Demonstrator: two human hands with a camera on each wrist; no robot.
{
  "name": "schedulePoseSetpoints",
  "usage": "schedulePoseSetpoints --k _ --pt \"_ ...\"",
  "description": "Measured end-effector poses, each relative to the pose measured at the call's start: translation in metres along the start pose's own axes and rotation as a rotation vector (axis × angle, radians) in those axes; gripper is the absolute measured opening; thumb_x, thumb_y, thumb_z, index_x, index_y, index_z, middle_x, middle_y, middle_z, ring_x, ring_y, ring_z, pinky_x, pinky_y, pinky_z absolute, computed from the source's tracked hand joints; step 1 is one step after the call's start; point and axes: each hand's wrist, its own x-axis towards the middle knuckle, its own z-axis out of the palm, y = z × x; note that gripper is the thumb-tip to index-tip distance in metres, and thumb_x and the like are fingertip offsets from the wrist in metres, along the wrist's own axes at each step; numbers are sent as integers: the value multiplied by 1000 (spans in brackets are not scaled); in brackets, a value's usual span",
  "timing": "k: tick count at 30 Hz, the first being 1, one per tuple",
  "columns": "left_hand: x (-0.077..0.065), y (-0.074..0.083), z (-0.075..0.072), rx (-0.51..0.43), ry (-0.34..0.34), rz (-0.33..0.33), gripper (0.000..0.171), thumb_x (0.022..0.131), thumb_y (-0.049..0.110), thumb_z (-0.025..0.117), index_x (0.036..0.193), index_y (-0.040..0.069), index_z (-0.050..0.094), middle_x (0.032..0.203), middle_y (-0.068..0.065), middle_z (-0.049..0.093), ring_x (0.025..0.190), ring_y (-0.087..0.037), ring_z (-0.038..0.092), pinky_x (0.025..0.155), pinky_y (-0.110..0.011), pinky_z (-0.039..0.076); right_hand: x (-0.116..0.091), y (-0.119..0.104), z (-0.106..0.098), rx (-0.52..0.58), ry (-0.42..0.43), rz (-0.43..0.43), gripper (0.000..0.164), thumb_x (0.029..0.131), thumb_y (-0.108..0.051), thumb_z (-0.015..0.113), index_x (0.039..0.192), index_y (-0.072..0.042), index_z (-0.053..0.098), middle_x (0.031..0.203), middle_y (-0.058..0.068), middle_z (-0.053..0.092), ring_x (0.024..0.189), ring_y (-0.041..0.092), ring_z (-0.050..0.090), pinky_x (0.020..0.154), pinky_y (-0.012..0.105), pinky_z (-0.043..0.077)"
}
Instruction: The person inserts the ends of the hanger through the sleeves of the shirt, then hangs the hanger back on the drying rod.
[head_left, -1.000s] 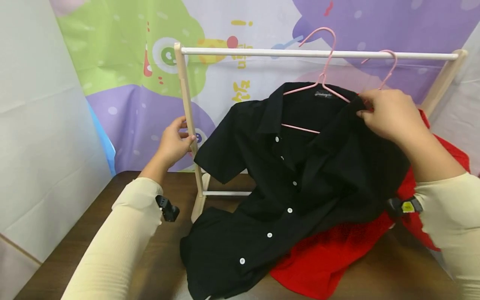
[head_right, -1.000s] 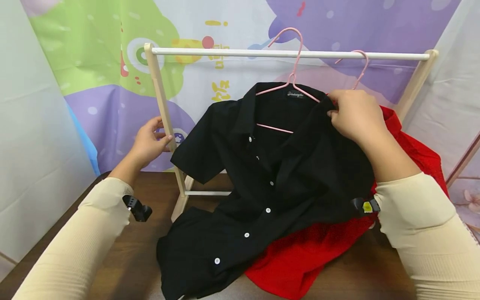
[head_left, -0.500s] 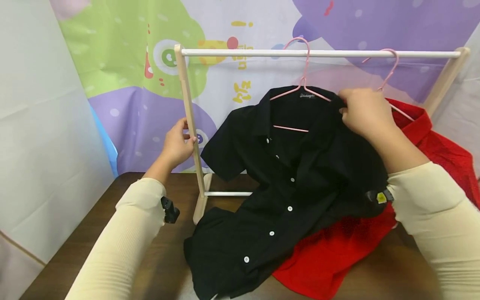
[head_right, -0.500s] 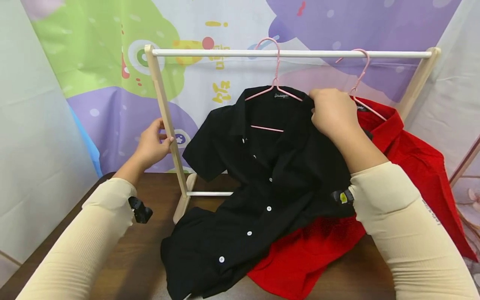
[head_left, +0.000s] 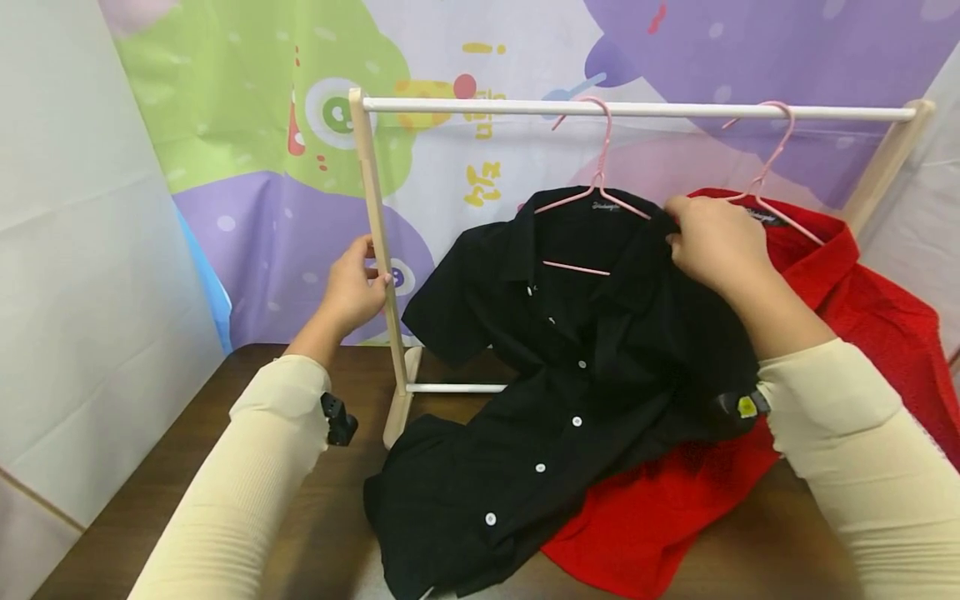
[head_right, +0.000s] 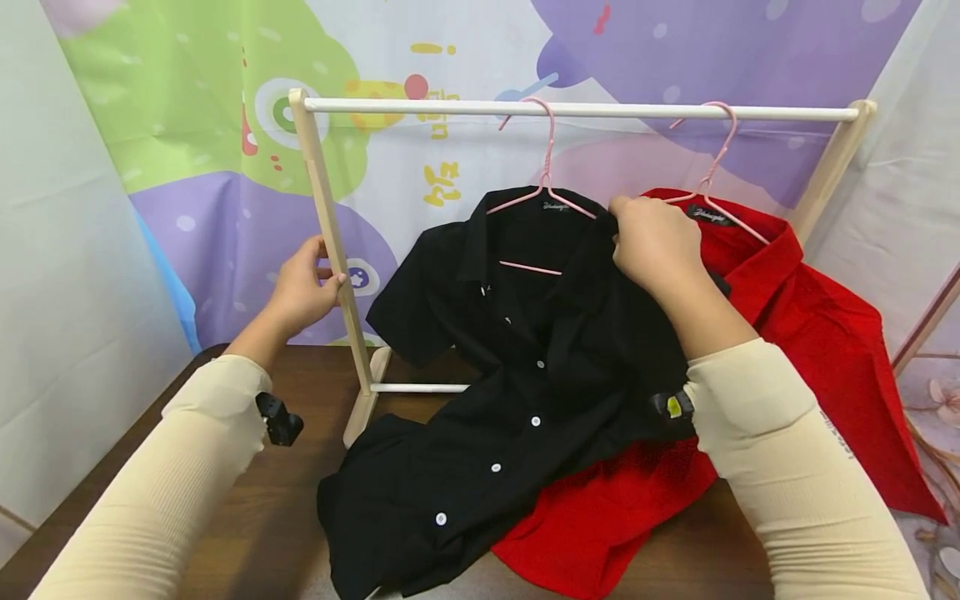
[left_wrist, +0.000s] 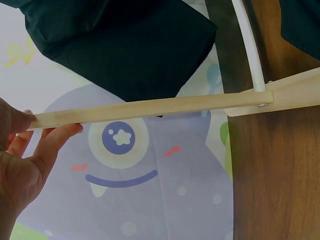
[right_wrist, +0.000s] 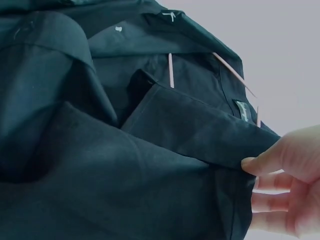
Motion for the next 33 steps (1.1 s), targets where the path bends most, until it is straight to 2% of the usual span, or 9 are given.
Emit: schedulePoseSetpoints --k 6,10,15,21,26,33 --pt "1 -1 2 -11 0 -4 53 94 -5 53 144 0 34 137 -22 44 120 -39 54 78 -44 57 -2 -1 5 19 -15 6 35 90 -8 55 124 1 55 117 31 58 99 52 55 77 66 45" --pt "0 -2 2 -9 -3 -3 53 94 -5 52 144 -1 34 137 -23 44 121 -40 54 80 -45 56 -5 -1 8 50 6 20 39 90 -10 57 127 1 53 121 32 57 102 53 55 79 66 44" --pt "-1 -3 1 -18 -2 -17 53 95 -5 52 144 1 33 138 -22 43 121 -39 53 77 -45 57 -11 -4 10 81 48 12 38 89 -13 60 124 3 55 115 31 59 99 50 56 80 64 44" --pt "1 -1 1 -20 11 -16 54 95 -4 51 146 1 32 140 -21 42 121 -38 53 72 -41 58 -20 -5 6 104 85 10 46 87 -14 64 127 8 53 124 32 54 112 48 50 97 62 39" --pt "1 -2 4 14 62 14 54 94 -3 55 145 1 38 136 -21 48 118 -36 57 75 -43 58 -30 -7 6 146 167 -18 49 84 -11 67 126 11 54 127 33 52 117 50 46 103 60 34" --pt "-4 -7 5 63 182 55 43 94 1 60 135 -6 49 125 -23 58 110 -35 63 70 -40 58 -47 -19 20 259 377 -34 45 81 -5 70 122 10 58 124 30 55 115 47 48 101 58 36"
